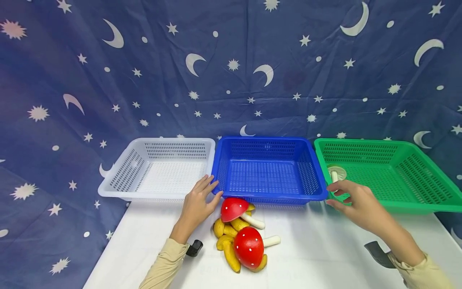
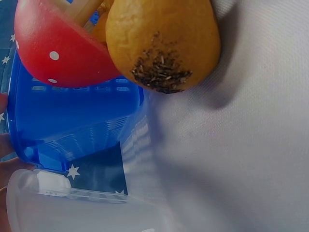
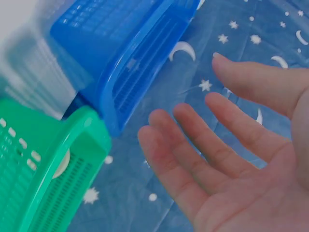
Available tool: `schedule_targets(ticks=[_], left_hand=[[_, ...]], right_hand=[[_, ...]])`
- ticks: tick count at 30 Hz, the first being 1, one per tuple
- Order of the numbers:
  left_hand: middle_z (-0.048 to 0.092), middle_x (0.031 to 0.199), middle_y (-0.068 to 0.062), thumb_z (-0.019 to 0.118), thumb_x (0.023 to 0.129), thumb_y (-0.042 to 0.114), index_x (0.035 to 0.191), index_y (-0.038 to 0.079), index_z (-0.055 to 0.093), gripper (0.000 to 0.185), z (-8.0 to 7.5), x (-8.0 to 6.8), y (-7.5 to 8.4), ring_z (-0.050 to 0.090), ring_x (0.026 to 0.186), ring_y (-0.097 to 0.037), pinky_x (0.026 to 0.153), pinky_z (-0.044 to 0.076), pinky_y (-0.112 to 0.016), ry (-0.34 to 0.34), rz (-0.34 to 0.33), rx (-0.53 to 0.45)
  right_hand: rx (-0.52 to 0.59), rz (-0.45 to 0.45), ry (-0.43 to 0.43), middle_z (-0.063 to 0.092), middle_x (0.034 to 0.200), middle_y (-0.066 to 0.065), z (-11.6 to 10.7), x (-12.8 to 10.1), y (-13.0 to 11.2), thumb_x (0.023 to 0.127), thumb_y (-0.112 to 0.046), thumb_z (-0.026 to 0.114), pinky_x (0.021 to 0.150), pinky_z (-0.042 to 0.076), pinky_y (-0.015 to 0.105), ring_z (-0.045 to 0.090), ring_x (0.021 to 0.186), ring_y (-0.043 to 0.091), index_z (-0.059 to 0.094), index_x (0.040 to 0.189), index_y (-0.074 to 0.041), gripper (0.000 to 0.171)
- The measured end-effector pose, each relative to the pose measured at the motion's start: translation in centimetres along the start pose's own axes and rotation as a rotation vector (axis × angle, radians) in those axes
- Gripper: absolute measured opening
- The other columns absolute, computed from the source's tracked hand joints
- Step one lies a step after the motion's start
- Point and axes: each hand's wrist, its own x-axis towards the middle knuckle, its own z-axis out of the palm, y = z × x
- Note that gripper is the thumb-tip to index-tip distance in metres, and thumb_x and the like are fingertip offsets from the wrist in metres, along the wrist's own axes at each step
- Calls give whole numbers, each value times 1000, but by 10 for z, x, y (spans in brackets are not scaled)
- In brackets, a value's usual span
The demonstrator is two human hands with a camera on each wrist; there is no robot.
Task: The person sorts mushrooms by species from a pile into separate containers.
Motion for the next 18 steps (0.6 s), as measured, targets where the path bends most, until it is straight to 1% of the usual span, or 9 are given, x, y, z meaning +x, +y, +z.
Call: schedule_targets(ticks=[4,11,14,18], left_hand=[[60,126,-13,67,87,30,113,4,70,36,0,0,0,50,124,-30,92,48,-46,6,3,-2],[61,125,-14,67,87,29,113,3,69,37,0,1,0,50,123,-30,93,47,-46,5,5,-3],[61,125,-15,67,86,29,112,3,69,37,0,1,1,50,123,-30,93,47,-46,4,5,-7],[60,125,-14,67,86,29,112,3,70,37,-1,1,1,50,124,-29,93,47,-46,5,1,-6]], right_hand=[[2,-20,-37,67,96,4,5,-4,-10,74,-3,77,62,55,31,62,82,22,67,99,-6,27],[23,-106,-66,65,95,-7,19,-8,-18,72,-3,79,62,53,24,57,82,9,66,98,-12,31],[42,-112,-110,64,96,-10,25,-10,-22,73,-5,78,63,53,25,58,84,8,66,99,-14,31],[67,-108,-167,63,98,-10,32,-13,-28,76,-8,77,64,53,27,59,87,10,65,102,-14,29]])
